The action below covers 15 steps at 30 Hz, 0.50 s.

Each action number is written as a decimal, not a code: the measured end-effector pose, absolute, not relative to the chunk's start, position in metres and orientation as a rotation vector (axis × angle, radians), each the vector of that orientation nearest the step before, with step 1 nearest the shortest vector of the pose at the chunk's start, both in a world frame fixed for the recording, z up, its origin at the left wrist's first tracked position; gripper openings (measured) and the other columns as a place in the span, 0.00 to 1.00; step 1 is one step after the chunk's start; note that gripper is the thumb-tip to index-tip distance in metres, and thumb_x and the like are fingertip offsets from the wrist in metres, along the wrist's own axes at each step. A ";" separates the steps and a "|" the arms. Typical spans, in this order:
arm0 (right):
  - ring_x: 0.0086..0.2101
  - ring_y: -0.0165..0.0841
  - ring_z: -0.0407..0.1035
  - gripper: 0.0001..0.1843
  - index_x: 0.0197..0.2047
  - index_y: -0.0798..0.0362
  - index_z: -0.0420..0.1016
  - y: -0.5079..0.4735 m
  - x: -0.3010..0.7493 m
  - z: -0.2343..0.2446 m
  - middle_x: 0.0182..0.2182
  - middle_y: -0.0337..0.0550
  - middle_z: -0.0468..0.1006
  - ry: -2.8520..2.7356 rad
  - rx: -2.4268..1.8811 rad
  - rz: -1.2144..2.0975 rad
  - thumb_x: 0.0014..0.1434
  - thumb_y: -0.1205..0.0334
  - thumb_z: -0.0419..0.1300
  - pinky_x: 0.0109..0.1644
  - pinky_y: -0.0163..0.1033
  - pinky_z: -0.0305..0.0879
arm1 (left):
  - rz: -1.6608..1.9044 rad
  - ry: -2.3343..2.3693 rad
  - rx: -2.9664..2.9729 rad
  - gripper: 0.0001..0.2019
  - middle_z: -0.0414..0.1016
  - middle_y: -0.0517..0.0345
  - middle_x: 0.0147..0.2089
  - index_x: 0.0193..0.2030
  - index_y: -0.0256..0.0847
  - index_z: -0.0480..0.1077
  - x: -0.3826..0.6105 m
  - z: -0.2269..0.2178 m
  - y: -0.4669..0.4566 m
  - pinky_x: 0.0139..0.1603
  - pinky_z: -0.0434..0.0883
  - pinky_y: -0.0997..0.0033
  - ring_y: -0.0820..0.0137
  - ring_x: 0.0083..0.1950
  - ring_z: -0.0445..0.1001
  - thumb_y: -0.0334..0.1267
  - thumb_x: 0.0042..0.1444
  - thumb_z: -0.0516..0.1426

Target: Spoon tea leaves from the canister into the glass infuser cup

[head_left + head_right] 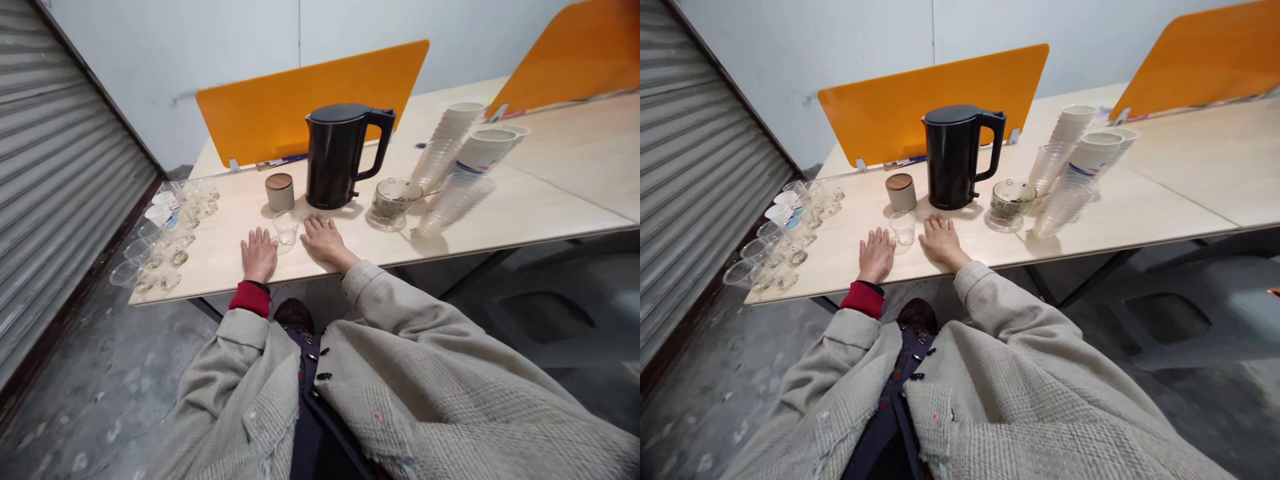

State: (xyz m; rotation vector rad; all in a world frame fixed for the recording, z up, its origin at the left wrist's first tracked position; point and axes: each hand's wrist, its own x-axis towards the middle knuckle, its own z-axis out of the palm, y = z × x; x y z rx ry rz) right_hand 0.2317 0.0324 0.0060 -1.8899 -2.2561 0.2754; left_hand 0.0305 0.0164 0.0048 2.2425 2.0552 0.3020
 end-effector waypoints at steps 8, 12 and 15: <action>0.81 0.53 0.44 0.37 0.81 0.65 0.54 0.033 0.232 0.005 0.82 0.59 0.51 -2.246 -1.880 0.267 0.76 0.54 0.42 0.83 0.66 0.42 | 0.318 2.055 2.243 0.32 0.50 0.43 0.86 0.82 0.38 0.57 0.031 0.004 0.015 0.85 0.45 0.33 0.48 0.87 0.45 0.46 0.77 0.41; 0.81 0.53 0.43 0.38 0.81 0.66 0.53 0.032 0.232 0.006 0.82 0.58 0.51 -2.250 -1.893 0.273 0.76 0.54 0.42 0.83 0.65 0.41 | 0.318 2.054 2.230 0.32 0.50 0.43 0.86 0.82 0.37 0.57 0.032 0.006 0.015 0.85 0.45 0.33 0.48 0.87 0.45 0.46 0.77 0.41; 0.81 0.53 0.43 0.38 0.81 0.66 0.53 0.030 0.231 0.008 0.82 0.58 0.51 -2.253 -1.897 0.269 0.76 0.54 0.42 0.83 0.64 0.41 | 0.315 2.059 2.229 0.32 0.50 0.43 0.86 0.82 0.37 0.57 0.031 0.004 0.016 0.85 0.45 0.34 0.48 0.87 0.45 0.46 0.77 0.41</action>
